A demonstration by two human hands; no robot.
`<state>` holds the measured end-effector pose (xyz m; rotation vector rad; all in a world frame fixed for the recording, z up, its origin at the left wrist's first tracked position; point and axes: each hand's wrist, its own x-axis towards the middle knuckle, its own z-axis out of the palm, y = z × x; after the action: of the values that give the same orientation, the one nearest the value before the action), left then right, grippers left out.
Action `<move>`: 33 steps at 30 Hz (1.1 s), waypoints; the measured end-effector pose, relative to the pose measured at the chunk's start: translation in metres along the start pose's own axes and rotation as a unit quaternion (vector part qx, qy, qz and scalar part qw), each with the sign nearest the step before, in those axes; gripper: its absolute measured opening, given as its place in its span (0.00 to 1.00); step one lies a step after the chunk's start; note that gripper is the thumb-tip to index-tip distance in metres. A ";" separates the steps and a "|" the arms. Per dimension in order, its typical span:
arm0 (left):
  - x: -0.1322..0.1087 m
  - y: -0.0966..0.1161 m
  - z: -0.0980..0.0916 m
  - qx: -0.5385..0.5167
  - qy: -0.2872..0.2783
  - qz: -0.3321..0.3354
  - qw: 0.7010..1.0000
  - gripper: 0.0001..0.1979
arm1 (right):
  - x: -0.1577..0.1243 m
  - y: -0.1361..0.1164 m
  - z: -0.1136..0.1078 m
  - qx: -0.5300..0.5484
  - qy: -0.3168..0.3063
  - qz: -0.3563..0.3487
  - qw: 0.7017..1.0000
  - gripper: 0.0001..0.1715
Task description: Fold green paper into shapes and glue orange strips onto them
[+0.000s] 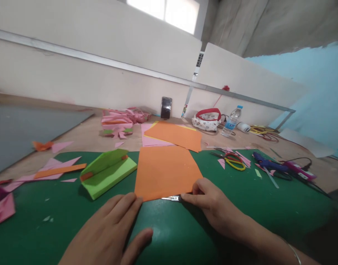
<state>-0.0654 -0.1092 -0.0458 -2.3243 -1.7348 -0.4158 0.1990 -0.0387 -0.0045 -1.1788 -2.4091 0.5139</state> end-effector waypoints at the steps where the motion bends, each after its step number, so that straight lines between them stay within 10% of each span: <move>1: 0.000 0.001 -0.001 -0.005 0.004 0.000 1.000 0.28 | 0.001 -0.001 0.001 -0.012 -0.007 -0.019 1.000 0.12; 33: 0.001 0.000 0.001 0.003 0.086 0.040 0.995 0.28 | 0.038 -0.045 0.037 -0.126 -0.064 -0.218 0.966 0.19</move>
<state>-0.0650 -0.1074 -0.0467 -2.2696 -1.5557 -0.5766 0.1300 -0.0392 -0.0062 -0.6806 -2.7984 0.1514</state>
